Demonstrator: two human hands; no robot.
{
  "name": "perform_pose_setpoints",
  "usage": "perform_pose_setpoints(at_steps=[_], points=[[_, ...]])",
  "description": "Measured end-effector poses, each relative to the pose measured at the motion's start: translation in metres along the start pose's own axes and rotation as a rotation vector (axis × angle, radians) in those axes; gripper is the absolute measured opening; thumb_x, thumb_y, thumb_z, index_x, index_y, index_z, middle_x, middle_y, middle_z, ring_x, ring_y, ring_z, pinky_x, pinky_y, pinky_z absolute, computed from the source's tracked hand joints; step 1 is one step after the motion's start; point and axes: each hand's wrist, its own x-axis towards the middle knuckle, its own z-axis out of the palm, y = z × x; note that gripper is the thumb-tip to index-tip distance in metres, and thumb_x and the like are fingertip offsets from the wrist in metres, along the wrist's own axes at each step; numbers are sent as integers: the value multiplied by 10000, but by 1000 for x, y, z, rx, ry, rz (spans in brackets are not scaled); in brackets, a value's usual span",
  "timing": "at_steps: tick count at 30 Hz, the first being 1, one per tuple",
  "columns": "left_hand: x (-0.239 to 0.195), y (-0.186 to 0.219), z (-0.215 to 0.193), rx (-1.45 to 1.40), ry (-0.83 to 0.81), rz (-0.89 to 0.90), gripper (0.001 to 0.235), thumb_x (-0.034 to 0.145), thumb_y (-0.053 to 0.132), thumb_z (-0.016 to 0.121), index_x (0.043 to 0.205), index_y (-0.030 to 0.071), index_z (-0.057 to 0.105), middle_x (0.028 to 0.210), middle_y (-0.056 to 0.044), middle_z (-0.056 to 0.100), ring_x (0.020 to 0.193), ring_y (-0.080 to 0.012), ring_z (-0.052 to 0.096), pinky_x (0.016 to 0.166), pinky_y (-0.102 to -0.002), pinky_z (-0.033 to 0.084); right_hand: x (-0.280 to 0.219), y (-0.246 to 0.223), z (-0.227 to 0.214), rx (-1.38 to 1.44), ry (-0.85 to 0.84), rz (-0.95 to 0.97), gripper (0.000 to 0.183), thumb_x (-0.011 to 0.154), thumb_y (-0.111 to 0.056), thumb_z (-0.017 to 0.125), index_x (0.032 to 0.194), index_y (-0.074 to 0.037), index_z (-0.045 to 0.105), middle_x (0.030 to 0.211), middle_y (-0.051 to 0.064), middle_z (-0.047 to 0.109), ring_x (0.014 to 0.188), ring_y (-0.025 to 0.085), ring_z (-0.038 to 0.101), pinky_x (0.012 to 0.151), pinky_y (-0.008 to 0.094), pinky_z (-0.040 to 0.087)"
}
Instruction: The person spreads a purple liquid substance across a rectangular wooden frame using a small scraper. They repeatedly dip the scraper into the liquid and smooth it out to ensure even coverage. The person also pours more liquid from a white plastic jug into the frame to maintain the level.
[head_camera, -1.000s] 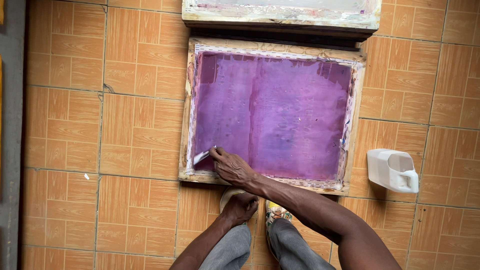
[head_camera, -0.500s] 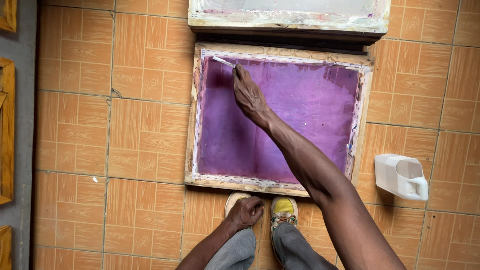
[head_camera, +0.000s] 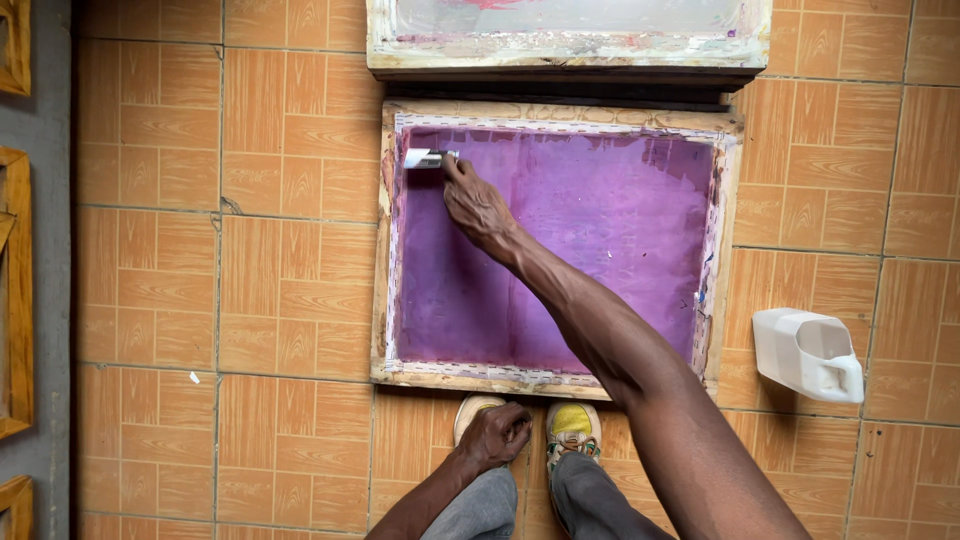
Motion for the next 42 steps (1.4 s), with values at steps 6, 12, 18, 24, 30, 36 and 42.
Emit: perform_pose_setpoints(at_steps=[6,12,18,24,30,36,42], points=[[-4,-5,5,4,4,-11,65,1059,136,703,1012,97,723,834,-42,702,624,-217,631,550,-406,498,-66,-41,-6,285,-51,-77,283,1164,23,486,1161,18,769,1689,167,416,1129,203,597,573,209,664],[-4,-2,7,11,-8,-43,106,1058,167,695,1035,77,748,887,-65,752,668,-250,688,579,-429,534,-67,-41,-56,359,89,-49,242,1109,121,488,997,5,668,1044,81,558,773,173,493,478,306,493],[-2,0,6,17,0,-31,70,1060,146,700,1020,95,725,855,-46,713,627,-226,637,546,-412,502,-37,-12,-31,335,194,71,112,1125,69,612,1109,1,700,1003,98,662,779,188,622,472,315,527],[-1,-3,6,13,0,-23,63,1056,145,703,1024,97,729,831,-36,697,607,-210,628,537,-401,499,-18,7,-23,403,262,46,405,1022,201,555,1262,-121,606,998,116,565,658,208,535,405,330,448],[0,-6,5,26,1,-5,58,1049,123,706,1000,93,710,818,-49,683,609,-224,612,533,-410,498,-2,20,-16,312,251,-2,177,1042,71,622,937,-29,723,1101,80,658,930,237,582,477,351,506],[0,-7,3,-3,0,3,72,1060,126,688,998,89,695,838,-56,677,635,-243,624,559,-416,497,0,13,-31,538,78,-25,210,1115,100,477,1189,113,674,1426,133,593,1073,245,601,558,318,653],[1,-6,1,-9,-1,0,72,1073,130,698,1014,91,708,812,-46,665,619,-222,609,546,-409,487,10,5,-5,542,41,-14,630,1061,193,298,1686,153,366,1804,345,297,1682,501,333,1410,512,357]])
